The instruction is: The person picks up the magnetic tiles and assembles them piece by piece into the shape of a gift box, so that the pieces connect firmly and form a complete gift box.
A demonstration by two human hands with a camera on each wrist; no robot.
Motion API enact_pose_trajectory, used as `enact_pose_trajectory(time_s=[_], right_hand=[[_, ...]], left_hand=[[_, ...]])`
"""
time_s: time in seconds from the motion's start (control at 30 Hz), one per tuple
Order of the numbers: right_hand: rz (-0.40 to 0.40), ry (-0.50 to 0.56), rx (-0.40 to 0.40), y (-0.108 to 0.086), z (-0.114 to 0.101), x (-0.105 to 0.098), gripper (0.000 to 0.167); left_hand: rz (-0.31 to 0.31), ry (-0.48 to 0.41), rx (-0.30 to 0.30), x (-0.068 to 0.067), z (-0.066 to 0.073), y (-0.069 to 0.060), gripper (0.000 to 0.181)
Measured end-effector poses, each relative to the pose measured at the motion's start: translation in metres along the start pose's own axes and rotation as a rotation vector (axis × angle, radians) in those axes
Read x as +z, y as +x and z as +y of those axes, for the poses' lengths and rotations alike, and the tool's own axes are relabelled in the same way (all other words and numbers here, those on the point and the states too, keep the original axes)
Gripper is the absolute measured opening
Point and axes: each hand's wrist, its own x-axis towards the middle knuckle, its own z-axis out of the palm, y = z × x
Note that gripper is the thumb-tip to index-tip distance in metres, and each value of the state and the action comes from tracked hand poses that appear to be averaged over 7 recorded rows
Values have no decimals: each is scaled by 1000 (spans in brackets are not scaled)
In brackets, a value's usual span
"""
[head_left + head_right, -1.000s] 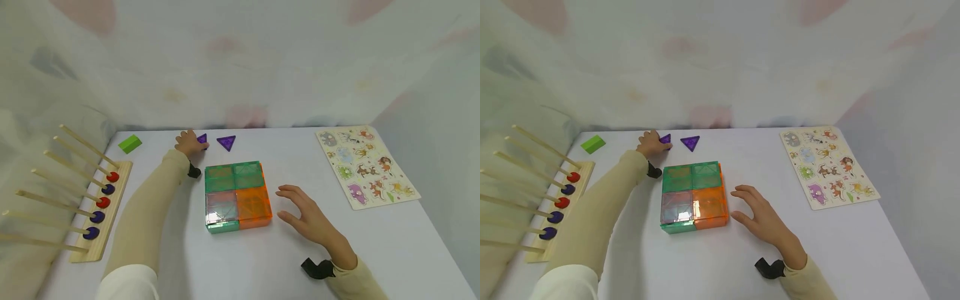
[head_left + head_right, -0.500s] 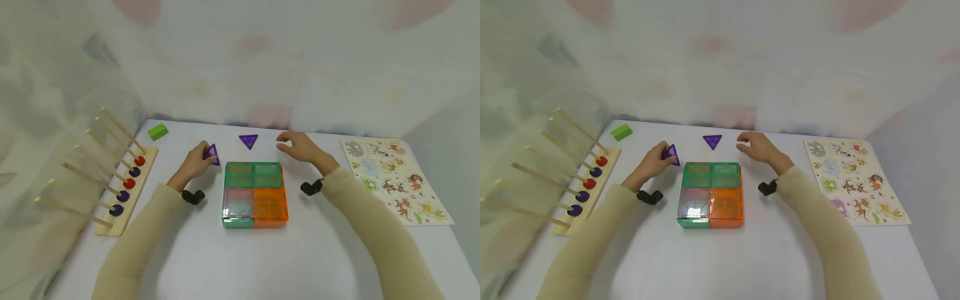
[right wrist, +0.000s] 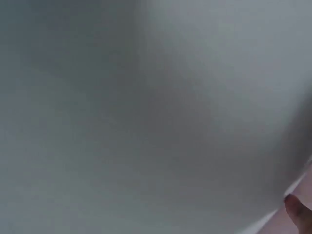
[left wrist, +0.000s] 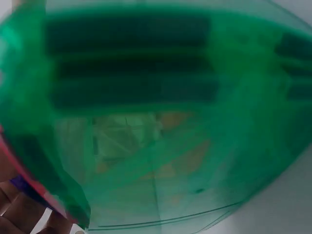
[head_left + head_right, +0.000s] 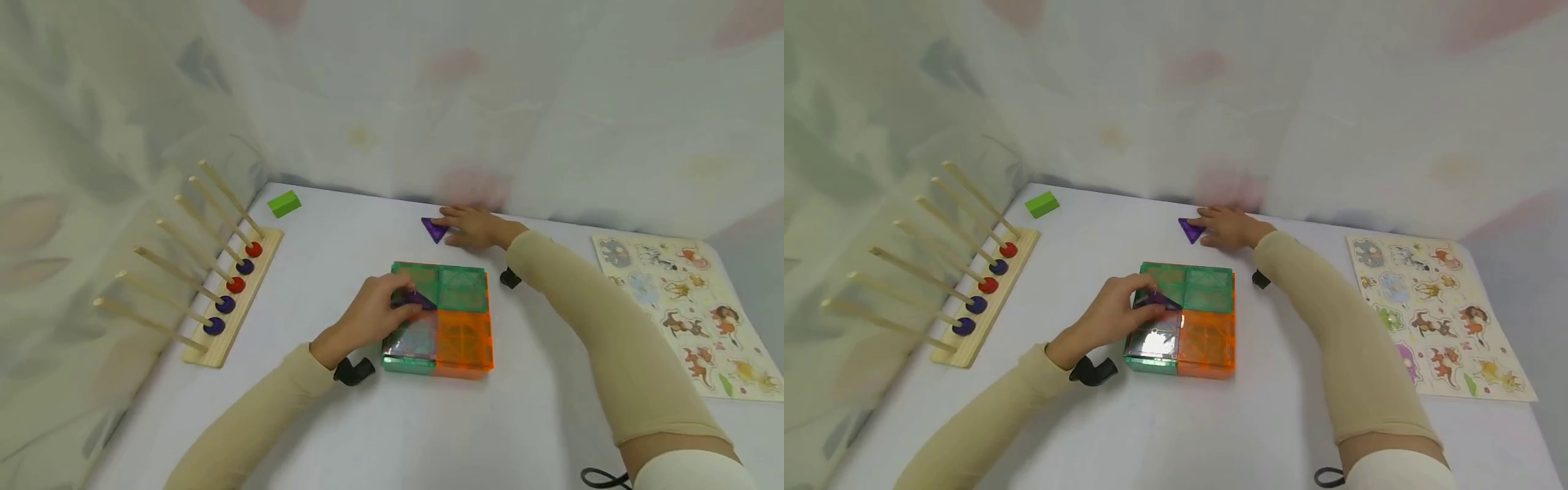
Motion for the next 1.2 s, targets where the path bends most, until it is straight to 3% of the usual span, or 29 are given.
enact_pose_trajectory(time_s=[0.13, 0.23, 0.33, 0.5, 0.67, 0.73, 0.87, 1.03, 1.13, 1.2], right_hand=[[165, 52, 39, -11, -4, 12, 58], [275, 62, 50, -14, -9, 15, 38], [329, 76, 55, -13, -13, 15, 26], [295, 91, 65, -12, -16, 14, 29], [215, 107, 158, -10, -20, 15, 62], [180, 100, 198, -10, -21, 18, 68], [167, 128, 244, -17, -18, 22, 61], [155, 240, 327, -47, -10, 17, 50], [229, 295, 447, -72, -14, 13, 46], [357, 336, 497, -90, -24, 8, 41]], left_hand=[[9, 25, -15, -7, -3, 1, 13], [7, 43, -17, -12, -8, 2, 12], [21, 52, -15, -13, -12, 1, 11], [33, 47, -16, -9, -17, 0, 11], [1, 48, -8, -4, -19, -1, 12], [-15, 48, -2, -3, -19, -1, 13], [-15, 46, 10, -2, -22, -2, 16], [17, 62, 18, -3, -27, -6, 34], [14, 51, -54, -6, -30, -15, 55], [2, 33, -116, -9, -33, -21, 65]])
